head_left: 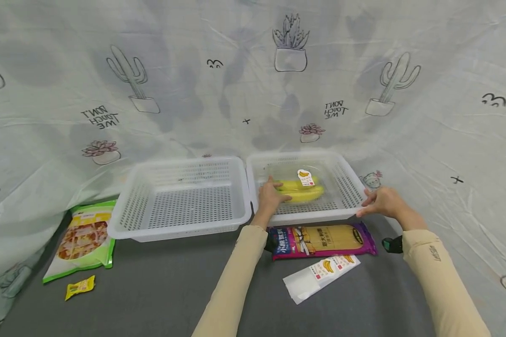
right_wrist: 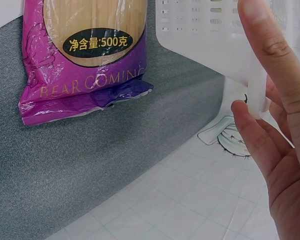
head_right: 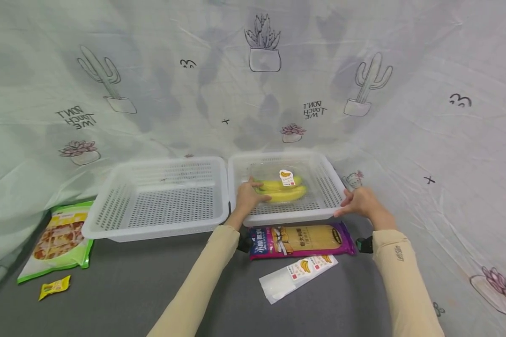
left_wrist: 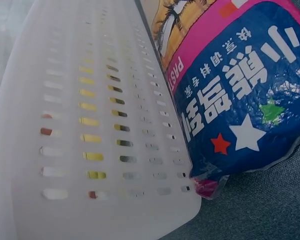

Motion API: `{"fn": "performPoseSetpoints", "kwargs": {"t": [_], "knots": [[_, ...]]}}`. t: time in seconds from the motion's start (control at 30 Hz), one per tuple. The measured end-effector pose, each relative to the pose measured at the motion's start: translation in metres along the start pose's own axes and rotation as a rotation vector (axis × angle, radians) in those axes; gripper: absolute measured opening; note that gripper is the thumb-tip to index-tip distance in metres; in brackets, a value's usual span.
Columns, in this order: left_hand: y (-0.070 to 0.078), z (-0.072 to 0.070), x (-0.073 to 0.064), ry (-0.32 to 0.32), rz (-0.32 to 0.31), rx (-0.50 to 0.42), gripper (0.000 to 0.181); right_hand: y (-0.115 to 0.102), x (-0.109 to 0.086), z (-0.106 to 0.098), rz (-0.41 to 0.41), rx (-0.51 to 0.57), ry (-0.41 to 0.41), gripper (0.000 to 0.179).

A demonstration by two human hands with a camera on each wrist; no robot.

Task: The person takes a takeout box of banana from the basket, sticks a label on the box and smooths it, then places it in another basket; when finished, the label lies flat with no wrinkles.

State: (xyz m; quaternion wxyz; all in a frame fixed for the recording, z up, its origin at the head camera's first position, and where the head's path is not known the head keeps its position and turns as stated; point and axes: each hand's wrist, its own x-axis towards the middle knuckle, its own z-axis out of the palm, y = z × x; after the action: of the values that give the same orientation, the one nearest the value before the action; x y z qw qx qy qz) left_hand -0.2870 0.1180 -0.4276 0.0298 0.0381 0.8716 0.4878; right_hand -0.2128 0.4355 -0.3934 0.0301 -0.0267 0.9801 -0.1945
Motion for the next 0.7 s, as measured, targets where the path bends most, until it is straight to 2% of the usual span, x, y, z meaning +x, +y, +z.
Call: {"fn": "performPoseSetpoints", "kwargs": {"t": [0.23,0.43,0.53,0.7], "knots": [[-0.0059,-0.0006,0.0038,-0.002,-0.001,0.006,0.056,-0.0034,-0.0008,0.0028,-0.014,-0.013,0.005,0.047],[-0.0096,-0.0049,0.0059,0.001,0.006,0.023,0.058,-0.0064,0.0066,0.0060,-0.017,-0.023,-0.005,0.051],[-0.0094,-0.0053,0.0070,-0.036,0.022,0.077,0.066,-0.0054,0.0065,0.0064,-0.021,-0.014,0.001,0.047],[-0.0091,-0.0068,0.0075,-0.145,0.075,0.199,0.089,-0.0031,0.0034,0.0081,-0.029,-0.006,0.013,0.044]]}}
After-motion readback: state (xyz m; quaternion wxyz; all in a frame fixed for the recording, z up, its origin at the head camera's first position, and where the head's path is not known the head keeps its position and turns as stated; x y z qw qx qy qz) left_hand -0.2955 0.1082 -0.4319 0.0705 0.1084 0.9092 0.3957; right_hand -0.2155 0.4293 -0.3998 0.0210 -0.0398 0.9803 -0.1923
